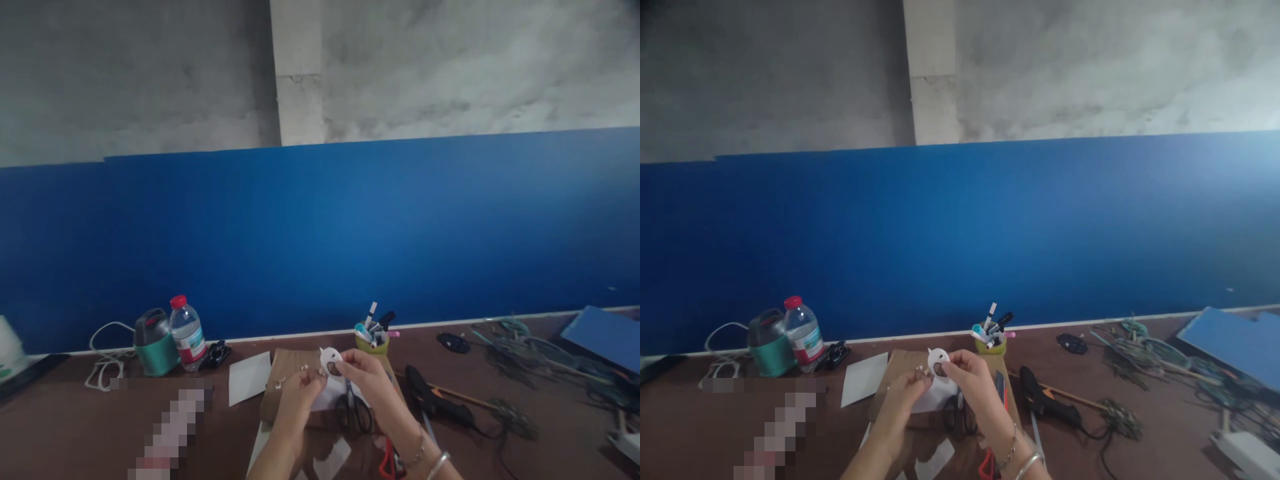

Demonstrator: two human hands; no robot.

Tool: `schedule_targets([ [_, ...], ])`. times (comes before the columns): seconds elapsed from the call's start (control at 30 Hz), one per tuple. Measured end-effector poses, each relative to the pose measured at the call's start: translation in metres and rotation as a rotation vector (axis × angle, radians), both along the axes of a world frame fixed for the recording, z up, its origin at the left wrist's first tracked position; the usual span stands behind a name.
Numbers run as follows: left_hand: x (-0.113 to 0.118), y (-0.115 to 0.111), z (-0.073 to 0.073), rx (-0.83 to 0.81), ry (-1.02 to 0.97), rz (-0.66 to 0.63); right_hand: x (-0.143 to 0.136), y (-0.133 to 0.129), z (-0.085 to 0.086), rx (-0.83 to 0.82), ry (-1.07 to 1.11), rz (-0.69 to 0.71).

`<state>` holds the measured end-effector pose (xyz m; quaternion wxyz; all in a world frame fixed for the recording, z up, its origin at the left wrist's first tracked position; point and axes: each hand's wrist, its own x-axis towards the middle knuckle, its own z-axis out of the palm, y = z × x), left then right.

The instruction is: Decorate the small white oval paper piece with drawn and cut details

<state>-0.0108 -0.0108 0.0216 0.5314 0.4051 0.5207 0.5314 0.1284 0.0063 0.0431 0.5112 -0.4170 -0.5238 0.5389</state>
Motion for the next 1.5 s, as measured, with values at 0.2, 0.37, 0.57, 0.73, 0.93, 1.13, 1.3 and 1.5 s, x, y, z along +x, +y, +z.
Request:
schedule_targets([
  [0.2, -0.003, -0.002, -0.003, 0.000, -0.021, -0.015, 0.001, 0.003, -0.003, 0.035, -0.025, 0.008],
  [0.37, -0.004, 0.002, -0.010, -0.009, -0.052, -0.010, 0.001, 0.001, -0.001, 0.032, -0.051, 0.006],
  [0.57, -0.006, 0.000, -0.007, 0.003, -0.038, -0.035, -0.001, -0.001, 0.003, 0.038, -0.061, -0.006],
  [0.73, -0.006, 0.001, -0.008, 0.024, -0.019, -0.043, 0.000, -0.002, 0.003, 0.040, -0.064, -0.012],
  [0.93, -0.005, 0.009, -0.012, 0.016, -0.016, -0.084, 0.004, -0.001, 0.004, 0.048, -0.079, -0.100],
  [1.13, -0.006, 0.006, -0.008, 0.024, 0.023, -0.084, 0.005, 0.003, 0.003, 0.062, -0.099, -0.112],
  [1.3, -0.003, -0.002, 0.001, 0.026, 0.040, -0.095, 0.004, 0.001, 0.003, 0.041, -0.087, -0.091],
  [1.5, -0.002, -0.003, 0.005, 0.086, 0.118, -0.055, 0.002, 0.000, 0.000, 0.046, -0.066, -0.059],
])
